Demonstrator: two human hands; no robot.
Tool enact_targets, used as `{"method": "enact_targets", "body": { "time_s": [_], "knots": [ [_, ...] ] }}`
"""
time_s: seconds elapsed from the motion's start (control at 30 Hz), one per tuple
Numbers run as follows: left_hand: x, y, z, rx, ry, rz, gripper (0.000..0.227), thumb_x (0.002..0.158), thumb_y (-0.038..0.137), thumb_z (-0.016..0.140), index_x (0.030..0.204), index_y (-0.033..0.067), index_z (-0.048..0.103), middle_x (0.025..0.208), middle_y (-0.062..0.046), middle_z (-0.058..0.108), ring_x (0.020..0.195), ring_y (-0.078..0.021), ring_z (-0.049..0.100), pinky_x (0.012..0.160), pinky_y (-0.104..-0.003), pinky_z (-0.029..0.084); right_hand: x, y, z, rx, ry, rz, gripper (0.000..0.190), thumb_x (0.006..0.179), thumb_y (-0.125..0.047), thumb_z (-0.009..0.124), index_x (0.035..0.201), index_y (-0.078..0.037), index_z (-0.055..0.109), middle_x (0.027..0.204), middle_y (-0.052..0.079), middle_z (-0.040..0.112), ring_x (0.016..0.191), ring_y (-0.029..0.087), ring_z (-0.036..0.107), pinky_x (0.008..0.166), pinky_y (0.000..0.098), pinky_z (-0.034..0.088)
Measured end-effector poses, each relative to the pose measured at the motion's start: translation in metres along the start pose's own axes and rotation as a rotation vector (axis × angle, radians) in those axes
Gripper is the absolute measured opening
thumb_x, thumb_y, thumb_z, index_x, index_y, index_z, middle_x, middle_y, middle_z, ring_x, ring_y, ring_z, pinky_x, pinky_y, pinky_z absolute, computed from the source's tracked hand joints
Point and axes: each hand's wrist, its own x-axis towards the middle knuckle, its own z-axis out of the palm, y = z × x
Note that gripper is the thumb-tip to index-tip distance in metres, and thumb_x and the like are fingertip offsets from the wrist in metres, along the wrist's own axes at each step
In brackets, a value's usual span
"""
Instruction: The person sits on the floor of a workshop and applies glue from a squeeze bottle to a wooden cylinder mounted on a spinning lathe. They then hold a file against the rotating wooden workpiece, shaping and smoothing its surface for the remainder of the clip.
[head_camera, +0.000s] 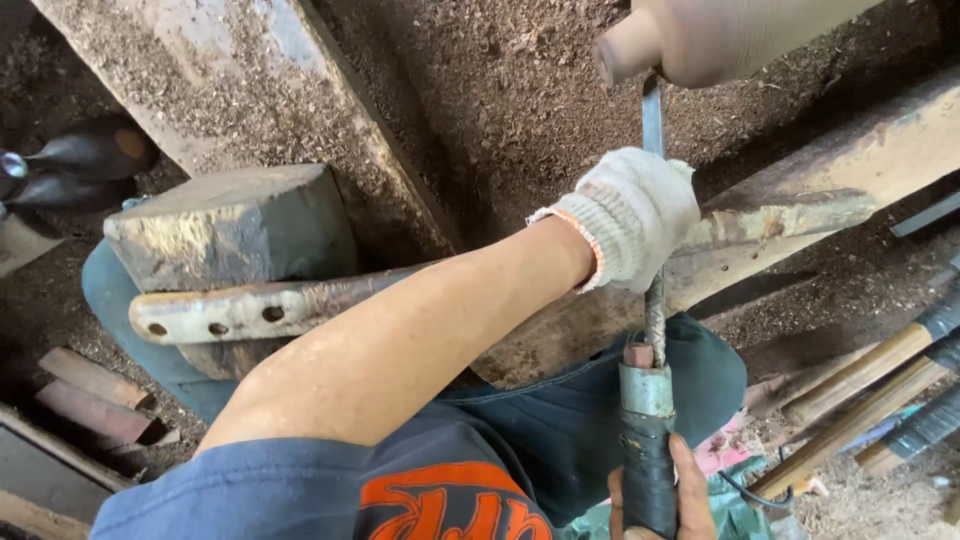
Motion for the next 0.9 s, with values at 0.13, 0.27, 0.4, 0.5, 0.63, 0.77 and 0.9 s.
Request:
{"method": "enact_targets", "body": {
  "time_s": [0.13,0.27,0.4,0.5,0.63,0.77,0.9],
  "knots": [
    [-0.001,0.002,-0.001,0.019,-0.014,-0.03,0.037,0.058,0.028,0.088,0.089,0.0116,0.078,0.096,-0.014,0.07,0.089,-0.0335,0.072,0.077,-0.042,0.058,0.005,-0.013,0.007,0.299,0.057,0.234,0.078,0.085,-0.02,0.07,0.157,-0.021,0.041,0.106,0.029,0.06,0.076,0.027,0.068,0.066,0.0358,0.056],
    [-0.001,0.005,0.002,0.025,0.006,-0.046,0.037,0.056,0.028,0.089,0.088,0.0123,0.078,0.093,-0.013,0.07,0.087,-0.0335,0.073,0.075,-0.042,0.058,0.01,-0.001,-0.012,0.391,-0.322,0.046,0.113,0.075,0.005,0.083,0.169,-0.028,0.028,0.106,0.037,0.062,0.064,0.026,0.066,0.054,0.0348,0.054],
    [0.001,0.004,0.01,0.034,0.044,-0.054,0.033,0.059,0.026,0.087,0.088,0.0117,0.078,0.091,-0.014,0.071,0.086,-0.0336,0.073,0.074,-0.042,0.059,0.016,-0.011,-0.004,0.299,-0.251,0.057,0.115,0.066,0.002,0.079,0.164,-0.026,0.027,0.101,0.034,0.061,0.068,0.026,0.067,0.052,0.0338,0.054],
    [0.0,0.005,0.012,0.044,0.077,-0.045,0.029,0.06,0.023,0.084,0.086,0.0117,0.078,0.091,-0.014,0.071,0.086,-0.034,0.073,0.074,-0.043,0.059,0.02,-0.014,-0.005,0.282,-0.232,0.141,0.117,0.063,0.002,0.078,0.164,-0.029,0.025,0.1,0.033,0.06,0.063,0.024,0.065,0.052,0.0339,0.054],
    [0.0,0.006,0.012,0.047,0.091,-0.033,0.026,0.06,0.022,0.083,0.084,0.0128,0.078,0.091,-0.014,0.071,0.086,-0.0341,0.073,0.073,-0.043,0.058,0.023,-0.014,-0.006,0.303,-0.315,0.087,0.117,0.065,0.002,0.078,0.163,-0.03,0.023,0.1,0.035,0.059,0.059,0.025,0.065,0.048,0.0341,0.054],
    [-0.002,0.006,0.001,0.038,0.036,-0.037,0.028,0.06,0.023,0.083,0.085,0.0121,0.078,0.093,-0.014,0.07,0.087,-0.0341,0.073,0.074,-0.043,0.058,0.015,-0.021,0.003,0.331,-0.305,0.092,0.115,0.066,0.003,0.079,0.162,-0.029,0.024,0.099,0.035,0.058,0.058,0.025,0.065,0.048,0.0341,0.053],
    [-0.003,0.001,-0.001,0.013,0.006,-0.009,0.032,0.06,0.025,0.085,0.087,0.0098,0.077,0.094,-0.015,0.07,0.086,-0.0342,0.073,0.073,-0.043,0.059,0.007,-0.027,0.01,0.281,-0.249,0.018,0.11,0.068,0.003,0.079,0.162,-0.025,0.029,0.098,0.037,0.06,0.061,0.025,0.065,0.049,0.0335,0.053]
  ]
}}
